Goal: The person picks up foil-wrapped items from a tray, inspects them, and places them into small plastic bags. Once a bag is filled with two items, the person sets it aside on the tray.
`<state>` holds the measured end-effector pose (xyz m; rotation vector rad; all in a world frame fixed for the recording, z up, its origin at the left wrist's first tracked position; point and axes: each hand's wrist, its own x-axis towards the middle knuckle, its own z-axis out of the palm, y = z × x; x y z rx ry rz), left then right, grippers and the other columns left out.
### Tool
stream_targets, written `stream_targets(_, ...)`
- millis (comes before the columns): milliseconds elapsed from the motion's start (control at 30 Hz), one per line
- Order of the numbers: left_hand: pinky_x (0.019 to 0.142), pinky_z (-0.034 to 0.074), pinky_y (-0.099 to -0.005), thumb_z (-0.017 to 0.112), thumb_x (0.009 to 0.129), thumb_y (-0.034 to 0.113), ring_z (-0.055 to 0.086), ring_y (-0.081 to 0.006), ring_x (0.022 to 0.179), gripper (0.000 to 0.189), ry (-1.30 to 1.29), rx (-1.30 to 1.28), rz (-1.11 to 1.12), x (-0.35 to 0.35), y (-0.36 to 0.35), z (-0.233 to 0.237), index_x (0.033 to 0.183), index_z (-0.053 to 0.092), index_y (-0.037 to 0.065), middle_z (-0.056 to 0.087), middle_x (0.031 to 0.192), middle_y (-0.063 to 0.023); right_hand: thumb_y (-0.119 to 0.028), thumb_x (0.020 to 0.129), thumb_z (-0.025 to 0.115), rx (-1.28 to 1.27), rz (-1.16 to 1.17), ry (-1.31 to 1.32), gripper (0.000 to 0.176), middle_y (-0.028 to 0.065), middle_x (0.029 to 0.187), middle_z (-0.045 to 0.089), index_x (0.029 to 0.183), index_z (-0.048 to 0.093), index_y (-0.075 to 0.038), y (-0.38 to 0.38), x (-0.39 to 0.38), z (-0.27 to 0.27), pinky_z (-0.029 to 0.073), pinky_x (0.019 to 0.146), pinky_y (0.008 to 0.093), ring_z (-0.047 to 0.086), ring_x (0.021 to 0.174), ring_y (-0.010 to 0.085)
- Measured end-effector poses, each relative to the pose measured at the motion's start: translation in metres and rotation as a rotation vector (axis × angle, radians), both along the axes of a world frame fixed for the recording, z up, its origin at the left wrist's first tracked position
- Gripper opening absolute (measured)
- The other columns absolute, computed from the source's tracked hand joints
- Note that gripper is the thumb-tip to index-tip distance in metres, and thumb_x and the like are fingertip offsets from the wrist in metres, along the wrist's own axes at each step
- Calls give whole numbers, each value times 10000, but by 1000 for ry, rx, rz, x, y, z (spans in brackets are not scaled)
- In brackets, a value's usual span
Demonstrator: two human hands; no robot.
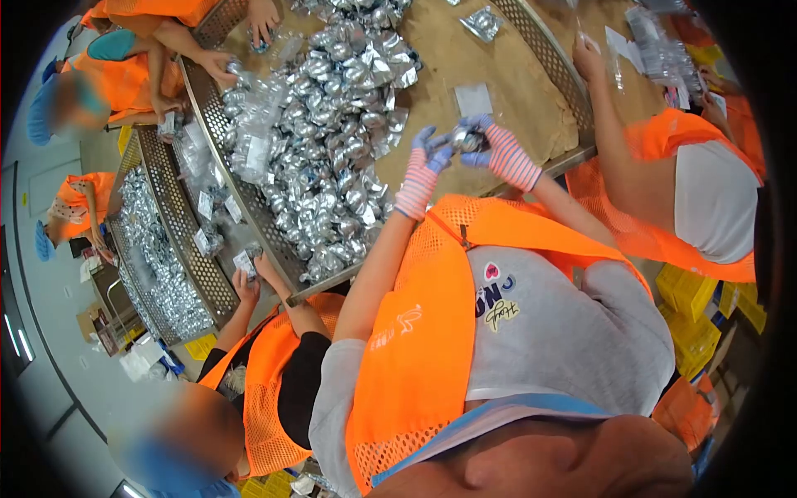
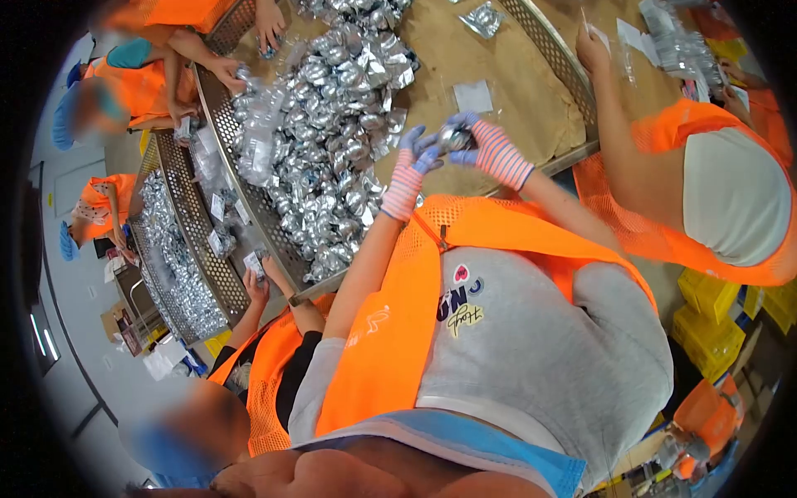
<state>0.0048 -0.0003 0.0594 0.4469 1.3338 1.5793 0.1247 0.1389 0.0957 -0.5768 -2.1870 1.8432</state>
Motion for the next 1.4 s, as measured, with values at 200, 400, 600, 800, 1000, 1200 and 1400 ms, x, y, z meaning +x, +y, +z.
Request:
stream_targets(200, 909, 414, -420, 604, 765, 174, 478, -367, 1079, 487, 1333, -330, -827, 0, 6, -31, 1213, 459, 298, 420, 1285, -143, -79, 635, 746, -1329, -388, -503, 473, 56, 811, 580, 1051, 520, -80, 74, 4, -91, 510, 625, 378, 566, 775, 188)
stream_targets(400, 886, 422, -417, 619, 757, 246, 491, -321, 1082, 643, 1318, -583, -1017, 0, 20, -31, 1329, 324, 248, 458, 1233, -150, -177, 648, 765, -375, 61, -400, 503, 24, 840, 580, 1080, 523, -89, 91, -45, -98, 502, 600, 305, 551, 735, 132)
stream_targets(600, 869, 427, -412, 618, 770, 291, 504, -324, 1056, 750, 1291, -697, -814, -17, 35, -42, 1371, 212, 99, 503, 1158, -177, -185, 629, 756, 456, -28, -359, 550, 106, 891, 616, 1110, 514, -73, 85, -81, -76, 485, 706, 296, 587, 750, 192)
stream_targets(800, 841, 443, -410, 605, 773, 326, 522, -331, 1010, 694, 1251, -722, -751, -9, 49, -47, 1328, 292, 52, 521, 1100, -201, -299, 693, 673, 789, -1, -567, 495, 150, 986, 597, 1104, 514, -73, 53, -80, -47, 468, 777, 379, 580, 894, 315)
stream_targets(1000, 836, 442, -405, 581, 788, 339, 524, -369, 981, 558, 1212, -625, -717, 4, 51, -46, 1222, 432, 21, 525, 1067, -229, -351, 703, 648, 827, 151, -791, 441, 111, 1037, 597, 1035, 528, -87, 56, -99, -31, 472, 788, 395, 572, 961, 283)
stream_targets(1200, 899, 404, -412, 549, 810, 363, 484, -376, 1073, 550, 774, -621, -571, 10, 54, -67, 1192, 439, -17, 508, 1143, -254, -356, 691, 662, 990, 262, -853, 406, 96, 962, 615, 992, 567, -100, 36, -80, -30, 490, 748, 393, 589, 920, 258)
stream_targets(1400, 890, 397, -392, 546, 822, 355, 486, -373, 1074, 569, 603, -563, -492, 26, 55, -75, 1234, 407, -12, 525, 1140, -240, -359, 708, 657, 966, 164, -875, 404, 98, 930, 606, 998, 573, -91, 31, -73, -46, 487, 762, 373, 589, 900, 260)
